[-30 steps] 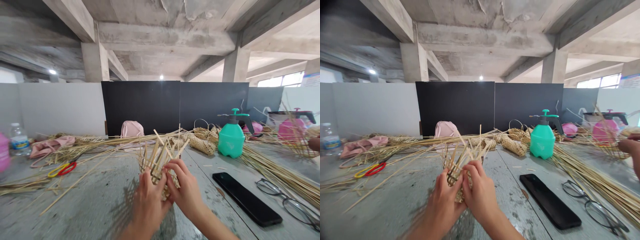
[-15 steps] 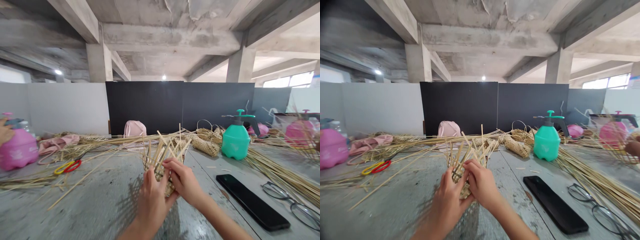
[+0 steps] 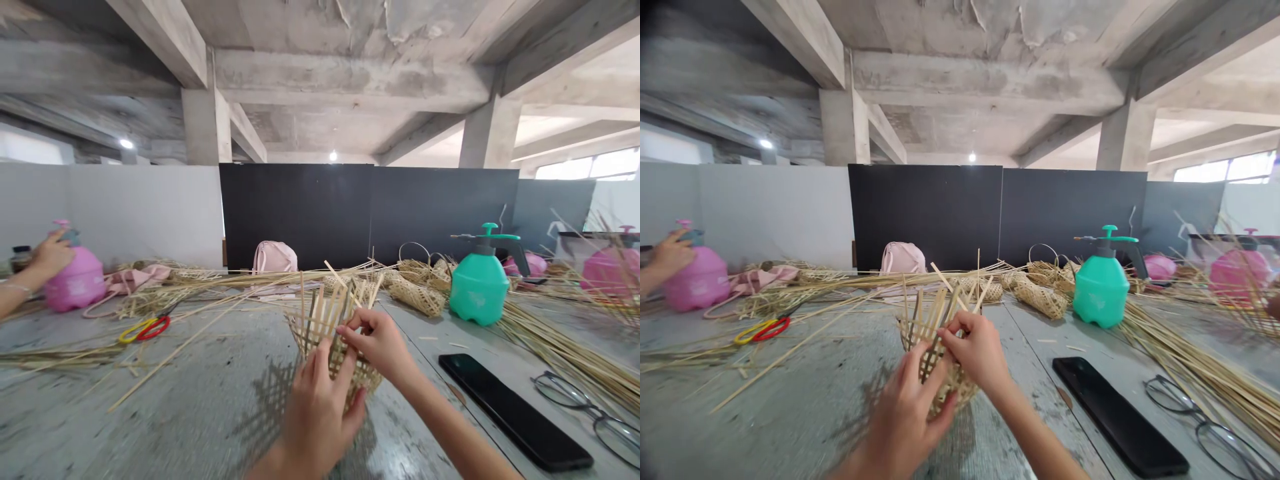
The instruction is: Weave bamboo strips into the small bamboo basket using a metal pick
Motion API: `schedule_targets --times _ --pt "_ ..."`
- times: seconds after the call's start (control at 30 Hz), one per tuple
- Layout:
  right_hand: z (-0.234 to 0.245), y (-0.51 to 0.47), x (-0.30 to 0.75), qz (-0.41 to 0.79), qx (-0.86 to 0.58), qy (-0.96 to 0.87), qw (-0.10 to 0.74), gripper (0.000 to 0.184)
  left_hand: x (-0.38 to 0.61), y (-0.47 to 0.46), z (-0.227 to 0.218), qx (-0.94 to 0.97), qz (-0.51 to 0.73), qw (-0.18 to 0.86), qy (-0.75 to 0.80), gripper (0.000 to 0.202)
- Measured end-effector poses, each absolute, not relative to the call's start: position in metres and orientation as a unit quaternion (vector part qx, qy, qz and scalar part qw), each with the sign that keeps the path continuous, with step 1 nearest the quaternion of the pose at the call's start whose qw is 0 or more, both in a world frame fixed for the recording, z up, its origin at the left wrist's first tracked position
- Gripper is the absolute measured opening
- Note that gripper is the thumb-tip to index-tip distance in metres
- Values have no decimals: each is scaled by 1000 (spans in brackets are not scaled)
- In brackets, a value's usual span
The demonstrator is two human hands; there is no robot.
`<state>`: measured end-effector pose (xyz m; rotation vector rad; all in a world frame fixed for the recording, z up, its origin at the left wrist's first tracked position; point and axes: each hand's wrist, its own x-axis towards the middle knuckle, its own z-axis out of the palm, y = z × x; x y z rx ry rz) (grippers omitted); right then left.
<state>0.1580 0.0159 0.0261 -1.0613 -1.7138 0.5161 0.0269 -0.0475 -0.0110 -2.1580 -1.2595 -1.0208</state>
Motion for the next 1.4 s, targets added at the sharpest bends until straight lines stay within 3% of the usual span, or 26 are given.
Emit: schedule_targets --times 0.2,0.4,0.57,0.73,1.2,1.4 --pt "31 24 185 276 -396 -737 474 26 -17 -28 28 -692 -540 168 -449 23" --pt "33 22 189 304 -382 -754 440 23 -39 -12 42 -697 -535 -110 -465 10" --pt "33 18 189 312 -374 -763 425 20 -36 -14 40 -672 -495 -305 -458 15" --pt "36 15 195 325 -353 -776 409 16 -35 -18 40 -662 -500 -337 -446 24" --pt "46 2 199 272 -380 -820 332 19 -28 -20 36 -617 -549 -375 -422 18" --pt "46 2 198 253 -387 -823 330 17 -35 -20 45 -666 -469 -370 -446 14"
